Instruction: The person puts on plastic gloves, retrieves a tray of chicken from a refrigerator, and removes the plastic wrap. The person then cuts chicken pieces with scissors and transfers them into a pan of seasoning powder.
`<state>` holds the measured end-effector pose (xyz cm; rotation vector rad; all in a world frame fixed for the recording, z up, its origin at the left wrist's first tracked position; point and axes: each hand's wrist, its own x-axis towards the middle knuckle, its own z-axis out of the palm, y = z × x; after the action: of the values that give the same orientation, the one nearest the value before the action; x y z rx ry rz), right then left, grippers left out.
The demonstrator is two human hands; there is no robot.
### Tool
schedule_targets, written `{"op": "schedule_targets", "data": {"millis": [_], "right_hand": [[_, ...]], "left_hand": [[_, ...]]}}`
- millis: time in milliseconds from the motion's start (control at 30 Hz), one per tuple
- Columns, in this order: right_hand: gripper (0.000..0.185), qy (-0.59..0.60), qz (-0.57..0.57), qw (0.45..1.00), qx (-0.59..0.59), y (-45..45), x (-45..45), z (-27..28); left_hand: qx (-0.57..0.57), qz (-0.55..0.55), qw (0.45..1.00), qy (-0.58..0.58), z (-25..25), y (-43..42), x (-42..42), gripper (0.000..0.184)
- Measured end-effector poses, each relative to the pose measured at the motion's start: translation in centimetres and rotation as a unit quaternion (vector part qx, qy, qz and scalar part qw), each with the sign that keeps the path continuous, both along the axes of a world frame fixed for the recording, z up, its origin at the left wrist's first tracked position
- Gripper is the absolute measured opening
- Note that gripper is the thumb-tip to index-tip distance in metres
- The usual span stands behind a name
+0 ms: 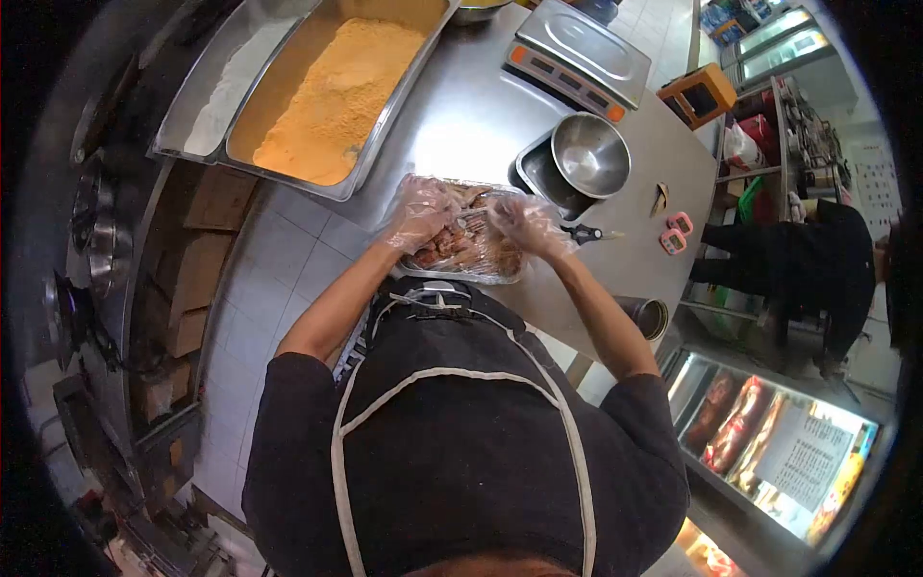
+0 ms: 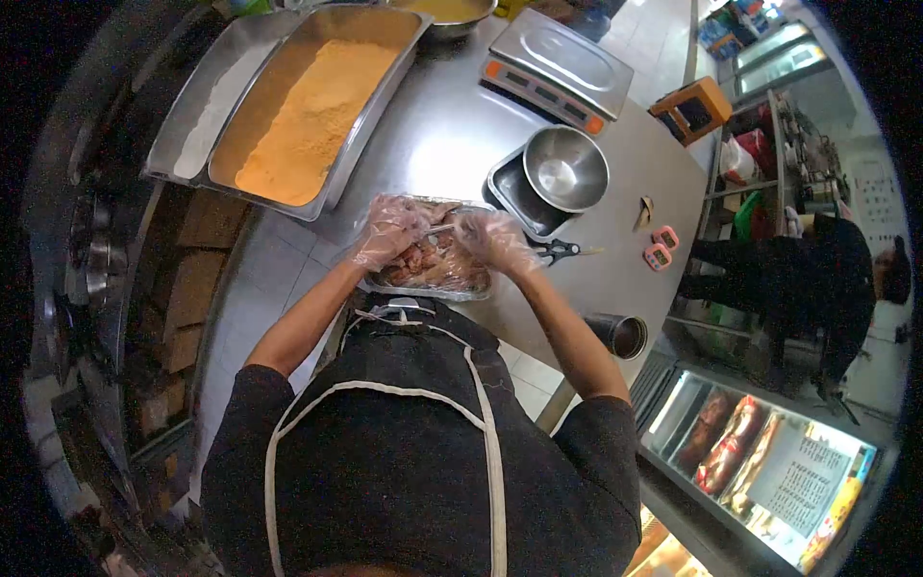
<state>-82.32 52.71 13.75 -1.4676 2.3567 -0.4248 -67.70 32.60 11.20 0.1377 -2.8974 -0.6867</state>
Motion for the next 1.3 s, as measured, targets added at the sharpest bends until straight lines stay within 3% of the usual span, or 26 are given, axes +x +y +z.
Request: {"op": "schedule_targets", "data": {"millis": [100, 200, 267, 333, 400, 433, 500, 533, 600, 667, 700, 800, 833, 900, 933, 1000, 1033, 1100, 1133, 1200, 1267, 1300], "right_hand": [[0.023, 0.02, -0.044, 0.995, -0.085, -3.4, 0.4, -0.2], [0.028, -0.056, -0.059, 0.996, -0.021, -6.5, 1.7, -1.4], [0.027, 0.126, 0.051, 0.988, 0.068, -8.0, 2.6, -0.1], [0.027, 0.143, 0.062, 0.987, 0.036, -8.3, 2.6, -1.5], [0.03, 0.099, 0.032, 0.99, 0.095, -8.4, 3.2, 0.0], [0.03, 0.1, 0.034, 0.99, 0.094, -8.3, 3.4, 1.1], [0.035, -0.039, -0.111, 0.988, 0.102, -7.8, 3.7, 3.9], [0.035, -0.036, -0.103, 0.989, 0.105, -7.6, 3.0, 3.2], [0.041, -0.048, -0.127, 0.989, 0.059, -6.5, 1.5, 0.1], [0.047, -0.063, -0.106, 0.992, 0.005, -5.7, 1.3, -1.9], [0.046, -0.048, -0.114, 0.992, -0.012, -5.8, 1.4, -2.4], [0.037, -0.037, -0.128, 0.989, -0.068, -6.0, 1.8, -2.0], [0.033, -0.059, -0.147, 0.981, -0.112, -5.5, 2.1, -1.4], [0.026, -0.041, -0.184, 0.973, -0.136, -5.6, 4.0, 2.7], [0.026, -0.04, -0.181, 0.974, -0.134, -5.2, 4.2, 2.6], [0.026, 0.037, -0.18, 0.948, -0.262, -4.4, 4.1, 1.4], [0.023, -0.088, -0.212, 0.905, -0.358, -4.4, 3.9, -0.5], [0.021, -0.118, -0.224, 0.891, -0.376, -4.6, 4.2, 1.5], [0.019, -0.149, -0.239, 0.874, -0.397, -4.7, 4.6, 3.2], [0.019, -0.171, -0.225, 0.894, -0.347, -4.5, 5.9, 6.1], [0.026, -0.323, -0.203, 0.854, -0.353, -4.2, 6.4, 5.2], [0.03, -0.388, -0.224, 0.83, -0.331, -4.1, 6.3, 4.8]], "left_hand": [[-0.01, 0.011, 1.0, 0.004, 0.4, 0.2, 0.2, 0.023], [-0.004, 0.018, 1.0, 0.008, 0.8, 0.3, 1.1, 0.02], [-0.004, 0.018, 1.0, 0.01, 1.3, 0.2, 1.6, 0.015], [0.055, 0.005, 0.998, -0.024, 1.8, 0.3, 2.3, 0.021], [0.026, 0.018, 0.999, -0.003, 1.0, 0.2, 2.7, 0.021], [0.085, 0.042, 0.995, 0.037, 0.8, -0.1, 2.8, 0.021], [0.145, 0.073, 0.984, 0.079, -0.1, -0.5, 3.0, 0.022], [0.323, 0.151, 0.93, 0.092, -0.9, -0.4, 3.1, 0.026], [0.493, 0.23, 0.833, 0.103, -0.8, 0.3, 3.2, 0.029], [0.559, 0.28, 0.777, 0.077, 1.5, 0.8, 2.1, 0.04], [0.567, 0.248, 0.782, 0.077, 0.6, 0.7, 1.6, 0.048], [0.554, 0.297, 0.777, 0.042, 1.8, 1.4, 1.0, 0.044], [0.554, 0.296, 0.777, 0.045, -0.2, 1.0, 0.6, 0.044], [0.581, 0.273, 0.758, 0.115, -6.3, 0.3, -0.1, 0.05], [0.582, 0.275, 0.756, 0.117, -6.0, 0.3, -0.1, 0.05], [0.554, 0.223, 0.782, 0.179, -4.6, 0.6, -0.1, 0.053], [0.555, 0.227, 0.78, 0.181, -4.0, 0.9, -0.2, 0.053], [0.72, 0.131, 0.652, 0.2, -2.2, 1.4, -0.8, 0.057], [0.719, 0.13, 0.652, 0.203, -0.9, 1.4, -0.9, 0.057], [0.788, 0.109, 0.603, 0.058, 2.5, 1.3, -0.8, 0.056], [0.771, 0.075, 0.631, 0.037, 2.9, 1.3, -0.8, 0.051], [0.69, 0.088, 0.718, 0.011, 3.7, 1.5, -0.7, 0.05]]}}
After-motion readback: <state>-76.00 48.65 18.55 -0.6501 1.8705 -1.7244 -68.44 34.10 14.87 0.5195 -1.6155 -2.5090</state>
